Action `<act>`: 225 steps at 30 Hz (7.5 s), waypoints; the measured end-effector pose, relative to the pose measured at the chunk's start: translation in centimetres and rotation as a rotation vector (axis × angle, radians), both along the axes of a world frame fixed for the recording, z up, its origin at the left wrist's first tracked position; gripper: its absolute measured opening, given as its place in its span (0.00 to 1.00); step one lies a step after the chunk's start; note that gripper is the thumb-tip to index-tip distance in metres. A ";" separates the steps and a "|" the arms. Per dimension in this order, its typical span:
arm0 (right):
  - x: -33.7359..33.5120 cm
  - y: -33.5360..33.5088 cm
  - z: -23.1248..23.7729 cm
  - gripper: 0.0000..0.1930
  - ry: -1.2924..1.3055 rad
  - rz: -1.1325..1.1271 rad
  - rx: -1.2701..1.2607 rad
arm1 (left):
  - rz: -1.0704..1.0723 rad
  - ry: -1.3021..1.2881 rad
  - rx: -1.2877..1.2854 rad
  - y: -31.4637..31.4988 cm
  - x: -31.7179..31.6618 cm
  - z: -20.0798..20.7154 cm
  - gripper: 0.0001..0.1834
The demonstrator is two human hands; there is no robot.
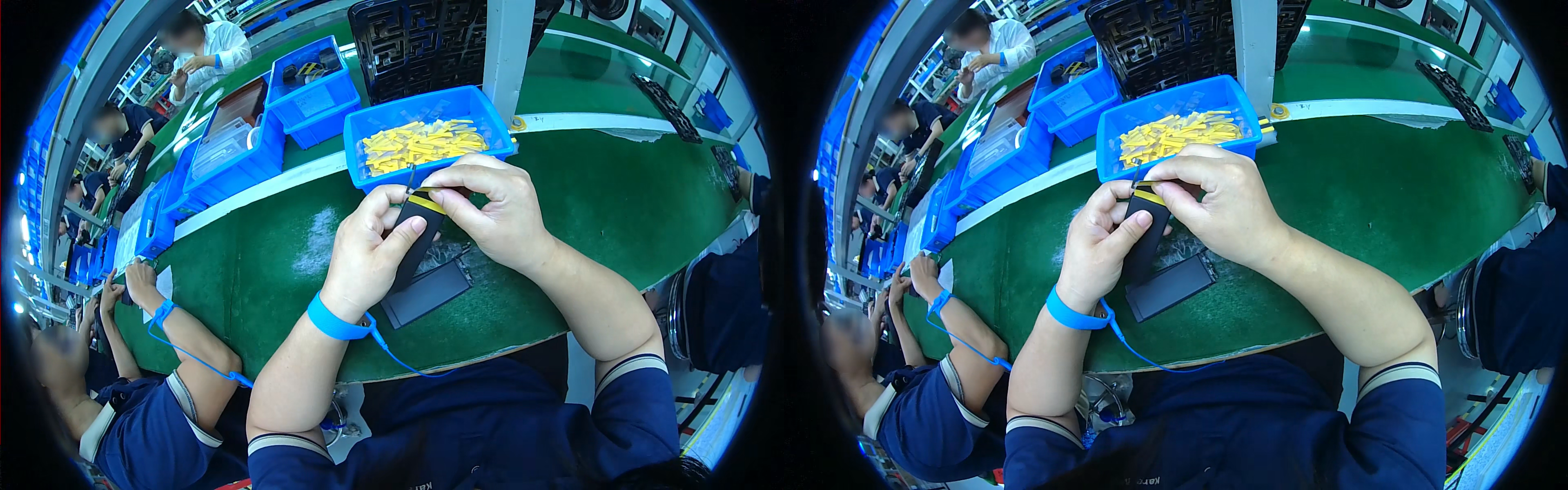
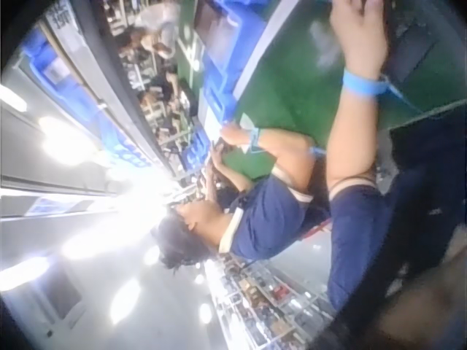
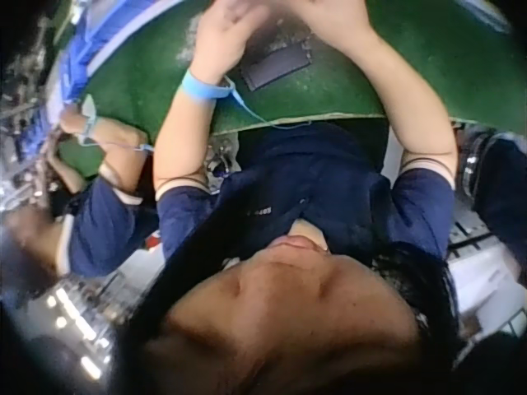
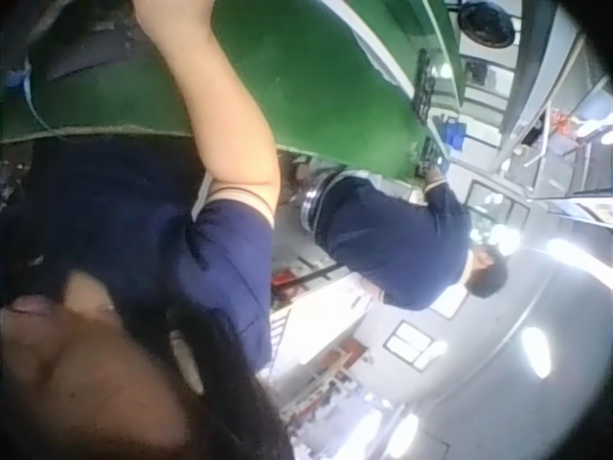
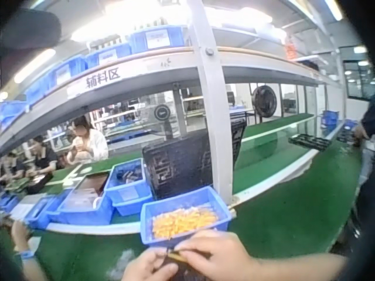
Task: Applying yellow tape strips to the edge of black electronic components (likely batteries) on an assembly line.
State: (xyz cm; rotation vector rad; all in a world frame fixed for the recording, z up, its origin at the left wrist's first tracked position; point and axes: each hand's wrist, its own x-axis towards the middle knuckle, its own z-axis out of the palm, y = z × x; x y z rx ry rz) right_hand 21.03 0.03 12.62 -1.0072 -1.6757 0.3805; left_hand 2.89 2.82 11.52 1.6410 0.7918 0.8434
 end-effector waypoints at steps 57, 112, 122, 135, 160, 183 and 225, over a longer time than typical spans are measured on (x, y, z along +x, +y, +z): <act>0.2 0.6 -0.3 0.08 -0.344 -0.258 0.396 | 0.150 -0.139 0.053 -0.2 0.8 -1.2 0.10; -0.5 -0.3 -0.4 0.06 -0.233 -0.060 0.059 | 0.547 0.194 0.453 2.9 -2.1 -0.3 0.12; 0.3 0.9 -0.4 0.08 -0.121 0.025 -0.280 | 0.571 0.582 0.520 4.4 -5.1 1.5 0.12; 0.0 1.0 -1.1 0.04 -0.101 0.046 -0.024 | -0.003 -0.080 -0.088 1.9 -1.3 0.5 0.10; -0.2 0.6 -0.8 0.05 0.041 -0.076 0.062 | -0.069 0.566 0.346 -0.6 0.4 -0.1 0.12; 0.3 0.2 0.0 0.06 0.077 -0.011 -0.197 | 0.017 -0.004 0.042 0.4 0.0 -0.8 0.13; -0.4 0.4 -0.7 0.02 -0.184 -0.176 0.060 | 0.160 0.036 0.209 0.3 0.5 -1.3 0.14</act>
